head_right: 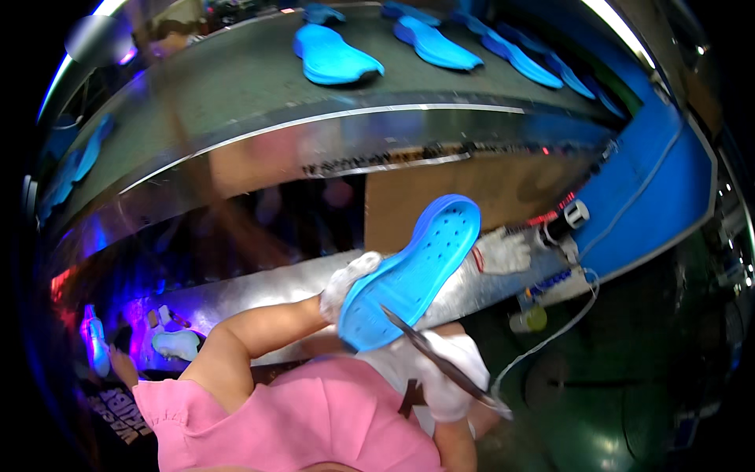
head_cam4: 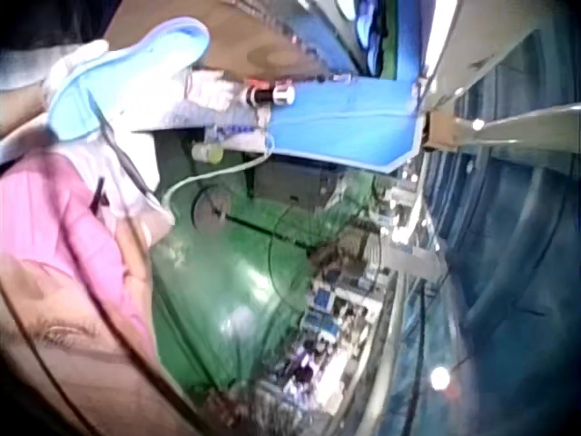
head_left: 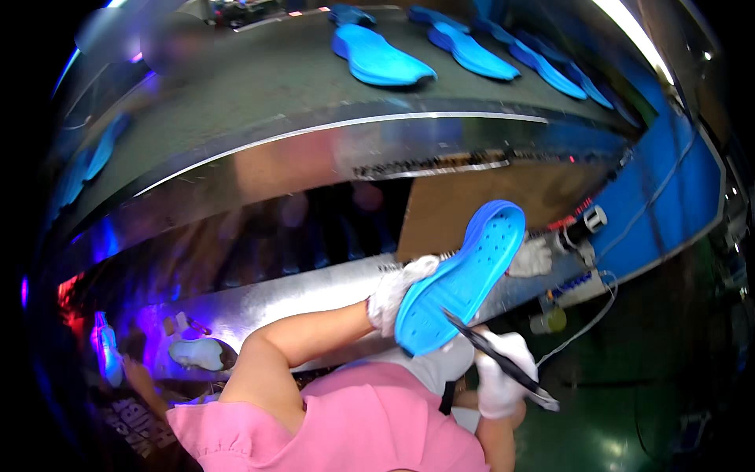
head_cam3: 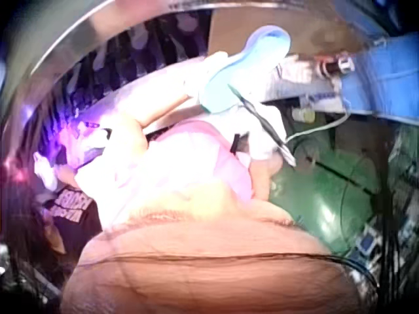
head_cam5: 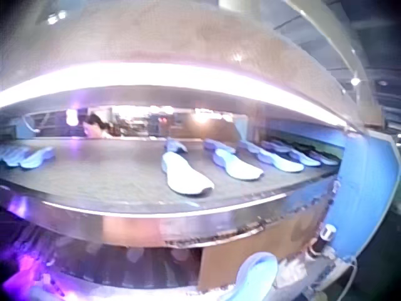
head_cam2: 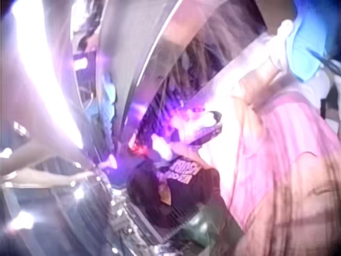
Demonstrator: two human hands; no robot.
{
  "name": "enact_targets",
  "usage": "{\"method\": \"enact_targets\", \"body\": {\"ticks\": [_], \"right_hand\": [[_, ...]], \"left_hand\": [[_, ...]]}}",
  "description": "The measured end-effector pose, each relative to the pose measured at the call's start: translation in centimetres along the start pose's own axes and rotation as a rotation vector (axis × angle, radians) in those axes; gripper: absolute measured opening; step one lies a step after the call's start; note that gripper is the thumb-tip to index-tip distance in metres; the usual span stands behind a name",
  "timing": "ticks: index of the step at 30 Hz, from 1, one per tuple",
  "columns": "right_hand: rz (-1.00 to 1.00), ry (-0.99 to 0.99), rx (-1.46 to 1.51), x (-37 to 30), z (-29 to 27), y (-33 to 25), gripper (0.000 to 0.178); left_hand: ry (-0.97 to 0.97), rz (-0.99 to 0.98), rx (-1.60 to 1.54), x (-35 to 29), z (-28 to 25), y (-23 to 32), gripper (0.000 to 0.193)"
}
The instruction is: The person applies adhesive to shoe soles using a handheld brush applicator and places them onto a conveyor belt.
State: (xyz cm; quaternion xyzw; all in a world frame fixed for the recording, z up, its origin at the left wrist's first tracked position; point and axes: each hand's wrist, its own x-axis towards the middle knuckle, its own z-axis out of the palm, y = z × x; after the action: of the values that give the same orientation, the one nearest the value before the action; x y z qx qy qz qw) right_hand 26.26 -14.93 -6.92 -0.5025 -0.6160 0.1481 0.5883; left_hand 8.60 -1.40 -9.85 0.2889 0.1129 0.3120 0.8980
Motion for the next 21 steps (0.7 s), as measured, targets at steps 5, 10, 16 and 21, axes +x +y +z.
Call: {"method": "enact_targets", "body": {"ticks": [5,10,16,21], "right_hand": [[-0.006,0.297,0.239,-1.2,-2.8,-0.5,0.044],[0.113,0.32,0.359,-1.5,-2.2,0.1,0.043],[0.167,0.192,0.407,-1.6,-2.1,0.3,0.029],[0.168,0.092,0.247,-1.4,-2.1,0.6,0.021]], "left_hand": [[-0.301,0.092,-0.111,-4.9,5.2,11.4,0.082],[-0.124,0.56,0.094,-3.0,8.5,28.8,0.071],[1.106,0.871,1.399,-12.5,3.1,35.4,0.069],[2.445,-0.503,2.554,-25.2,1.9,37.0,0.061]]}}
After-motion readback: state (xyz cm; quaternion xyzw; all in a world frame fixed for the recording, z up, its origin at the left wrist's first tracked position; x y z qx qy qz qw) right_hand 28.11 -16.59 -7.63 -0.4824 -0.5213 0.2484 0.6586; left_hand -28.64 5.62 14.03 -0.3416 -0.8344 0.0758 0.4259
